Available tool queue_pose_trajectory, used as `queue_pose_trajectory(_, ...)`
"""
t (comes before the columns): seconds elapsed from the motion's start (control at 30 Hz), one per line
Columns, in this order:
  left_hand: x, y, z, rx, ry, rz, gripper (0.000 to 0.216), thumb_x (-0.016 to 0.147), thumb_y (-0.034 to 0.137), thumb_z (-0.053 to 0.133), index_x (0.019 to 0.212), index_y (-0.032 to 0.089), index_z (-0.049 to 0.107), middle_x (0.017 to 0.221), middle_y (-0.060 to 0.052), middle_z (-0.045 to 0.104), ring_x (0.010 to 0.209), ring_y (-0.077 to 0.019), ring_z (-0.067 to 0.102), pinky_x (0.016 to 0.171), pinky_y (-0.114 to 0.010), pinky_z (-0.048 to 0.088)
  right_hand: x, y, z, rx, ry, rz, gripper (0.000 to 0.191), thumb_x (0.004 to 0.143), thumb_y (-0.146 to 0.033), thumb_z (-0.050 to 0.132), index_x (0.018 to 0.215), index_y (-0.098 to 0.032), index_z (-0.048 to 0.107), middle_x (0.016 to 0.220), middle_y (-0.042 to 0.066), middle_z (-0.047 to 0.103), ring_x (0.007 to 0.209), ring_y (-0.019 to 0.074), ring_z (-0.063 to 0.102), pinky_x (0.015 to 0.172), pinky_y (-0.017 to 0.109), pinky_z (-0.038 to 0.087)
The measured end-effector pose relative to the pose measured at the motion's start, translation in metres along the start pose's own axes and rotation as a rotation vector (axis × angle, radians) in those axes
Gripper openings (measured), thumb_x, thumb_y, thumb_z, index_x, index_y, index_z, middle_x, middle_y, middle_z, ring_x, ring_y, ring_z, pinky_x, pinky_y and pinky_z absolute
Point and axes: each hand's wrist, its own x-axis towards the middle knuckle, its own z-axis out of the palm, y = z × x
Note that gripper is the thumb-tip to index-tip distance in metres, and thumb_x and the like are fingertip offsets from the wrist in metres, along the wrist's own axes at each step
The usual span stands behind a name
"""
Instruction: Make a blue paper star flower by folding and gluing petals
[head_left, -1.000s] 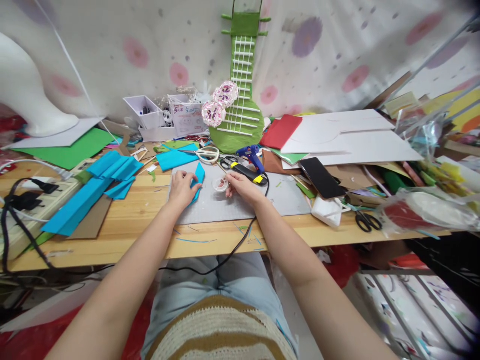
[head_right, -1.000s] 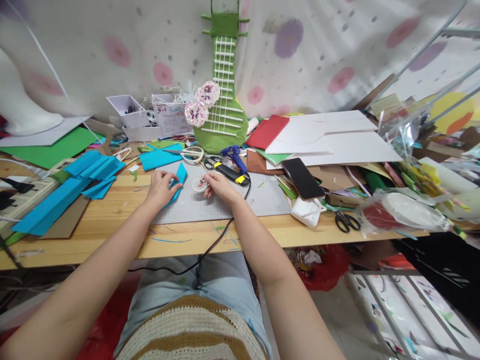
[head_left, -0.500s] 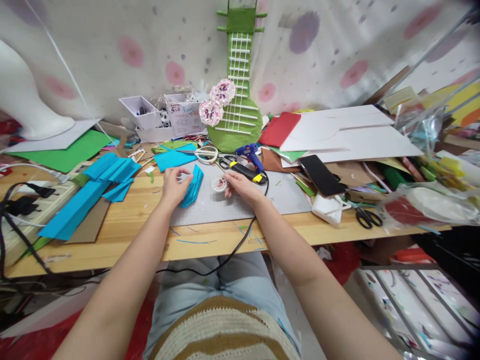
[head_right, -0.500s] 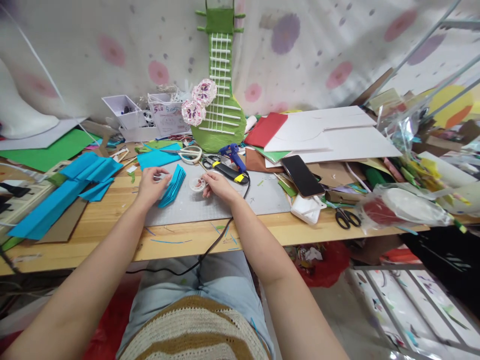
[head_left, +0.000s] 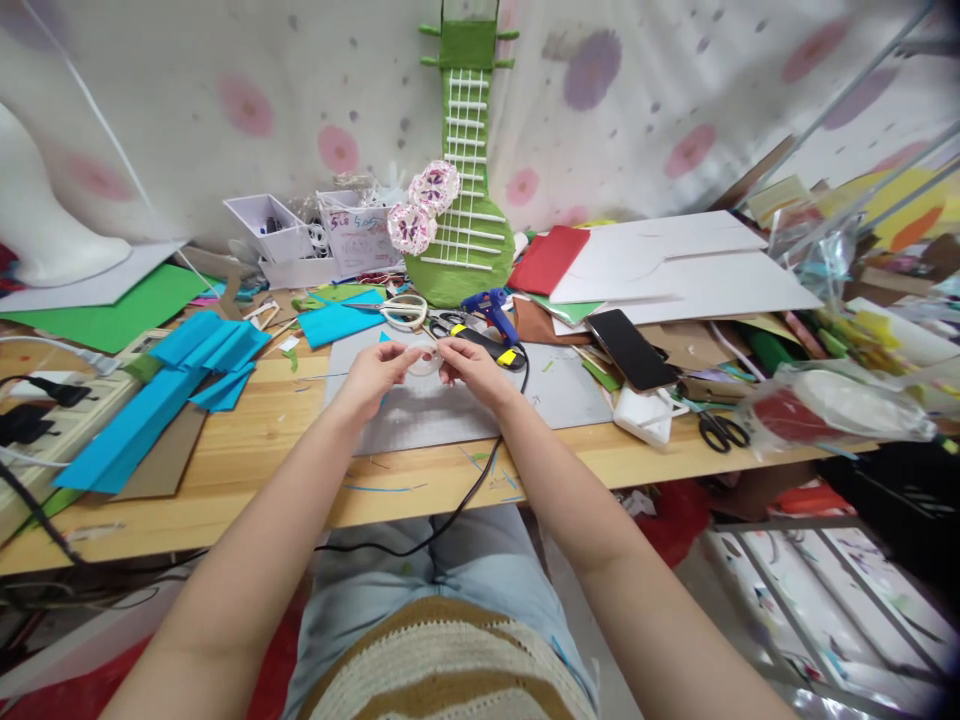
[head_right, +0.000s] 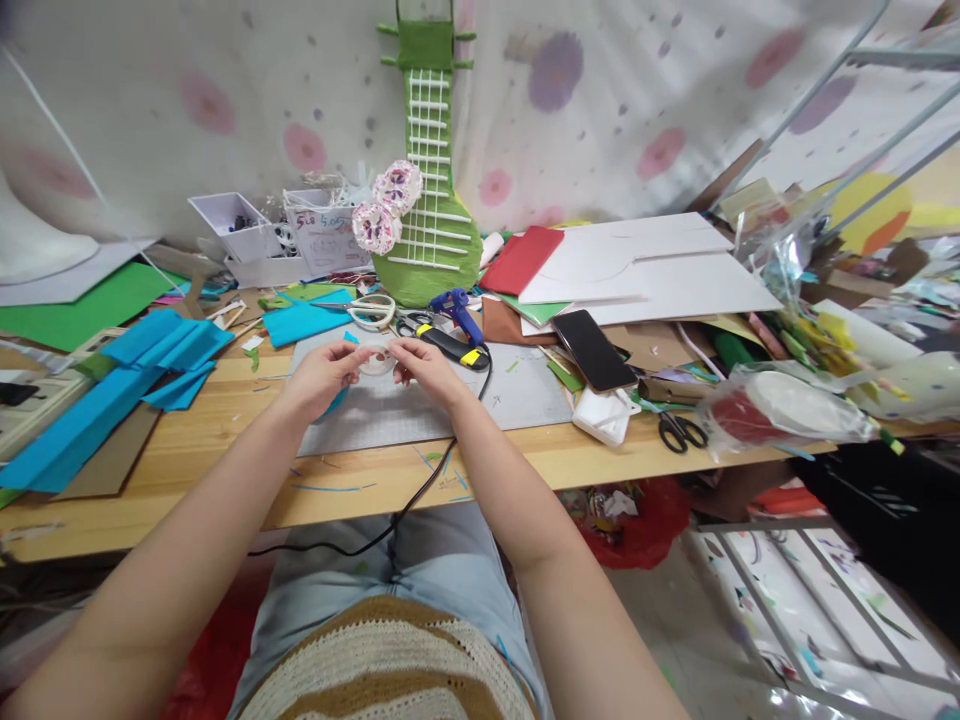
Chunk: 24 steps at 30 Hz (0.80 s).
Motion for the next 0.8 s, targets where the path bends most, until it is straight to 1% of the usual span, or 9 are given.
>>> queue_pose_trajectory(0.07,-0.001,0.003,0.001,-0.118,-0.049,-0.094,0.038,0.058,0.049,0.073,0.071,0.014,0.063,0.062,0.002,0.058,0.042,-0.0029,0.034,0.043,-0.020,0.029,0.002,0.002,-0.004,0.033,0.005,0.021,0.038,0.073,-0.052,0.060,0.088,-0.017,0.061,0.054,-0.005,0.054,0.047,0.0051,0.049,0.046,0.017,0.036)
queue_pose_trajectory(0.13,-0.002,0.005,0.001,-0.189,-0.091,-0.147,0.038,0.060,0.047,0.073,0.074,0.013,0.064,0.071,0.000,0.063,0.041,-0.0012,0.035,0.042,-0.018,0.032,0.004,0.005,-0.009,0.046,-0.006,0.034,0.040,0.071,-0.052,0.062,0.088,-0.017,0.061,0.054,-0.005,0.054,0.047,0.0053,0.050,0.046,0.017,0.036)
queue_pose_trajectory(0.27,-0.002,0.003,0.001,-0.374,-0.193,-0.274,0.026,0.066,0.036,0.072,0.080,0.015,0.067,0.093,-0.005,0.067,0.055,-0.0047,0.053,0.058,-0.021,0.049,0.007,0.011,-0.017,0.115,-0.017,0.036,0.037,0.068,-0.049,0.067,0.086,-0.017,0.061,0.061,-0.004,0.056,0.051,0.0049,0.051,0.047,0.016,0.037)
queue_pose_trajectory(0.33,-0.002,0.003,0.000,-0.430,-0.268,-0.297,0.020,0.069,0.029,0.071,0.083,0.015,0.069,0.100,-0.007,0.067,0.062,-0.0066,0.057,0.066,-0.024,0.052,0.007,0.011,-0.020,0.190,-0.023,0.048,0.035,0.066,-0.046,0.070,0.086,-0.018,0.061,0.063,-0.005,0.056,0.051,0.0046,0.049,0.047,0.016,0.038)
queue_pose_trajectory(0.43,-0.004,0.006,0.001,-0.468,-0.348,-0.254,0.021,0.070,0.021,0.068,0.090,0.015,0.070,0.108,-0.007,0.066,0.068,-0.0072,0.059,0.074,-0.024,0.052,0.005,0.006,-0.024,0.310,-0.044,0.066,0.031,0.066,-0.042,0.071,0.084,-0.018,0.059,0.065,-0.005,0.055,0.050,0.0045,0.047,0.047,0.016,0.037)
queue_pose_trajectory(0.5,-0.007,0.009,0.004,-0.476,-0.370,-0.218,0.023,0.068,0.018,0.068,0.091,0.016,0.070,0.105,-0.007,0.066,0.068,-0.0070,0.059,0.076,-0.025,0.052,0.003,0.002,-0.026,0.348,-0.051,0.079,0.026,0.070,-0.039,0.068,0.081,-0.018,0.058,0.064,-0.004,0.054,0.050,0.0045,0.045,0.047,0.016,0.037)
queue_pose_trajectory(0.63,-0.007,0.011,0.009,-0.459,-0.388,-0.171,0.025,0.064,0.016,0.069,0.089,0.015,0.070,0.090,-0.005,0.068,0.065,-0.0076,0.057,0.075,-0.026,0.051,0.002,0.000,-0.029,0.347,-0.035,0.124,0.018,0.077,-0.036,0.062,0.081,-0.019,0.056,0.064,-0.004,0.053,0.051,0.0051,0.043,0.048,0.016,0.037)
queue_pose_trajectory(0.7,-0.004,0.011,0.011,-0.432,-0.359,-0.171,0.023,0.064,0.020,0.070,0.087,0.014,0.070,0.086,-0.005,0.067,0.064,-0.0080,0.057,0.073,-0.027,0.051,0.003,0.001,-0.029,0.357,-0.047,0.136,0.019,0.076,-0.035,0.063,0.083,-0.019,0.056,0.067,-0.004,0.054,0.053,0.0055,0.045,0.048,0.016,0.038)
queue_pose_trajectory(0.8,0.002,0.010,0.011,-0.325,-0.271,-0.167,0.024,0.063,0.029,0.071,0.080,0.013,0.068,0.083,-0.005,0.066,0.059,-0.0074,0.055,0.066,-0.026,0.049,0.003,0.003,-0.028,0.369,-0.066,0.124,0.024,0.072,-0.036,0.067,0.085,-0.020,0.056,0.073,-0.003,0.057,0.056,0.0059,0.046,0.049,0.016,0.039)
